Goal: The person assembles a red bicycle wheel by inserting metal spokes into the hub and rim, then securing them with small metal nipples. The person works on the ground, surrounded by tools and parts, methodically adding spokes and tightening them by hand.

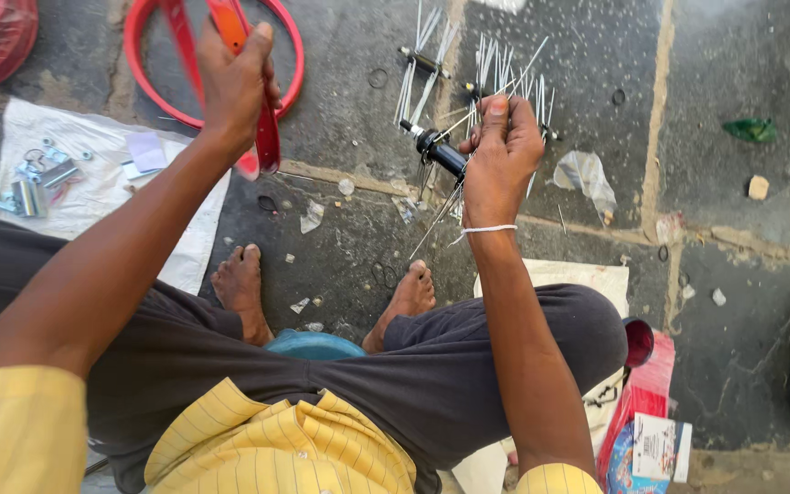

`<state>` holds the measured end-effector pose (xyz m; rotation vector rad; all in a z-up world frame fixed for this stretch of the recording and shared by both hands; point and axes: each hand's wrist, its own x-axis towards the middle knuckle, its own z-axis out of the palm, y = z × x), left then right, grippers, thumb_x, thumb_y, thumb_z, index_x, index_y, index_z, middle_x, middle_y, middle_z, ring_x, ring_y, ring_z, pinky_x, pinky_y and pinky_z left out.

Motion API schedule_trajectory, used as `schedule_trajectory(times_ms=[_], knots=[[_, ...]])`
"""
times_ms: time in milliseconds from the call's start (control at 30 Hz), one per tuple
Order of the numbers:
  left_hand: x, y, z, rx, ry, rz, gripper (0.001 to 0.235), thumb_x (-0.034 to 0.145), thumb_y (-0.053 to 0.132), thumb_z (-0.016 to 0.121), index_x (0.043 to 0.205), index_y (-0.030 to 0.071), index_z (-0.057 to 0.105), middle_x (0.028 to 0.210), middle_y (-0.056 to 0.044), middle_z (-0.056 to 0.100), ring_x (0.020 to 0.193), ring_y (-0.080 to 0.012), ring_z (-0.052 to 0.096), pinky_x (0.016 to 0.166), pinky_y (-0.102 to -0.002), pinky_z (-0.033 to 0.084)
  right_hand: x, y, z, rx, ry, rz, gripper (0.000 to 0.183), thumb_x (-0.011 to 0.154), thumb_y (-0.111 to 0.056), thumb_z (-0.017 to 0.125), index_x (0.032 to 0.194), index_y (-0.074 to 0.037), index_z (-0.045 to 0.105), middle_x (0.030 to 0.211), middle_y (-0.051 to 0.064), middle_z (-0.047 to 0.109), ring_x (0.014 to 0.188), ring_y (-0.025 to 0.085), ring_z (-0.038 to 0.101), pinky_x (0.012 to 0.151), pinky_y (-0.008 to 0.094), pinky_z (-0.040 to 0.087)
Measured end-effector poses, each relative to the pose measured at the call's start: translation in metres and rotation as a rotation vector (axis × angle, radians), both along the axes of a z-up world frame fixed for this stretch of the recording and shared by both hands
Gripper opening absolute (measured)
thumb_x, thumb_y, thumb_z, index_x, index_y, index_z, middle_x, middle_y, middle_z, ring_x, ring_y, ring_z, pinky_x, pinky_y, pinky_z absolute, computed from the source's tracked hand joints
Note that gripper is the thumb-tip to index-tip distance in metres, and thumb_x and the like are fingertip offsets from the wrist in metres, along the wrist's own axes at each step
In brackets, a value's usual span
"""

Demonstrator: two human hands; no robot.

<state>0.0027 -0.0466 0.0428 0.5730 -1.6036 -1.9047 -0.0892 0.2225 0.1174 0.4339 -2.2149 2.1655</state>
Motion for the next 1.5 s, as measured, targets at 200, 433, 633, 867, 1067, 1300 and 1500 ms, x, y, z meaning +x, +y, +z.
schedule_trajectory(times_ms=[200, 433, 633, 867, 1067, 1300, 1500], knots=[[0.069, 0.030, 0.067, 0.069, 0.099, -0.186, 0.024, 0.096, 0.015, 0.074, 0.107, 0.006, 0.055, 0.078, -0.002, 0.060, 0.061, -0.0098, 0.061, 0.056, -0.027, 0.055, 0.015, -0.027, -0.005, 0.079, -0.061, 0.117, 0.025, 0.109, -0.021, 0.053, 0.096, -0.003, 0.063, 0.077, -0.004, 0.057, 0.063, 0.004, 0.048, 0.056, 0.024, 0.048], [0.079, 0.085, 0.046, 0.015, 0.018, -0.157, 0.029, 0.092, 0.017, 0.077, 0.105, 0.006, 0.053, 0.077, 0.001, 0.060, 0.059, -0.0063, 0.058, 0.051, -0.025, 0.050, 0.045, -0.025, -0.035, 0.143, -0.061, 0.205, 0.029, 0.109, -0.027, 0.056, 0.100, -0.001, 0.065, 0.070, -0.003, 0.052, 0.060, 0.005, 0.049, 0.056, 0.024, 0.049], [0.097, 0.113, -0.029, 0.179, -0.027, -0.158, 0.029, 0.090, 0.015, 0.077, 0.101, 0.007, 0.052, 0.075, 0.001, 0.058, 0.058, -0.0072, 0.055, 0.050, -0.025, 0.044, 0.062, -0.021, -0.109, 0.207, -0.116, 0.198, 0.030, 0.108, -0.027, 0.055, 0.103, 0.000, 0.066, 0.073, -0.002, 0.056, 0.061, 0.005, 0.051, 0.055, 0.025, 0.048], [0.116, 0.121, -0.071, -0.129, -0.141, -0.032, 0.035, 0.085, 0.018, 0.083, 0.108, 0.003, 0.061, 0.080, 0.000, 0.055, 0.071, -0.0095, 0.051, 0.062, -0.030, 0.044, 0.075, -0.016, -0.168, 0.207, -0.181, 0.216, 0.030, 0.108, -0.026, 0.057, 0.103, 0.000, 0.069, 0.073, -0.001, 0.057, 0.064, 0.007, 0.054, 0.059, 0.026, 0.049], [0.105, 0.105, -0.058, -0.269, -0.094, -0.034, 0.045, 0.090, 0.020, 0.083, 0.118, 0.002, 0.054, 0.097, -0.002, 0.067, 0.090, -0.0096, 0.064, 0.081, -0.029, 0.053, 0.074, -0.021, -0.178, 0.252, -0.191, 0.298, 0.031, 0.108, -0.028, 0.058, 0.103, 0.000, 0.069, 0.072, -0.001, 0.057, 0.064, 0.007, 0.053, 0.058, 0.025, 0.045], [0.107, 0.111, -0.049, -0.055, -0.110, -0.220, 0.051, 0.082, 0.021, 0.083, 0.120, 0.001, 0.055, 0.091, -0.004, 0.064, 0.083, -0.0108, 0.061, 0.074, -0.029, 0.053, 0.090, -0.025, -0.185, 0.221, -0.251, 0.420, 0.033, 0.108, -0.032, 0.058, 0.103, -0.001, 0.067, 0.083, -0.001, 0.064, 0.071, 0.005, 0.056, 0.062, 0.025, 0.050], [0.107, 0.111, -0.045, -0.153, -0.301, -0.198, 0.047, 0.084, 0.029, 0.087, 0.112, -0.003, 0.065, 0.090, -0.004, 0.067, 0.083, -0.0120, 0.064, 0.075, -0.030, 0.053, 0.099, -0.024, -0.186, 0.345, -0.216, 0.333, 0.029, 0.103, -0.027, 0.057, 0.109, -0.001, 0.068, 0.076, 0.001, 0.063, 0.064, 0.007, 0.055, 0.057, 0.026, 0.048]])
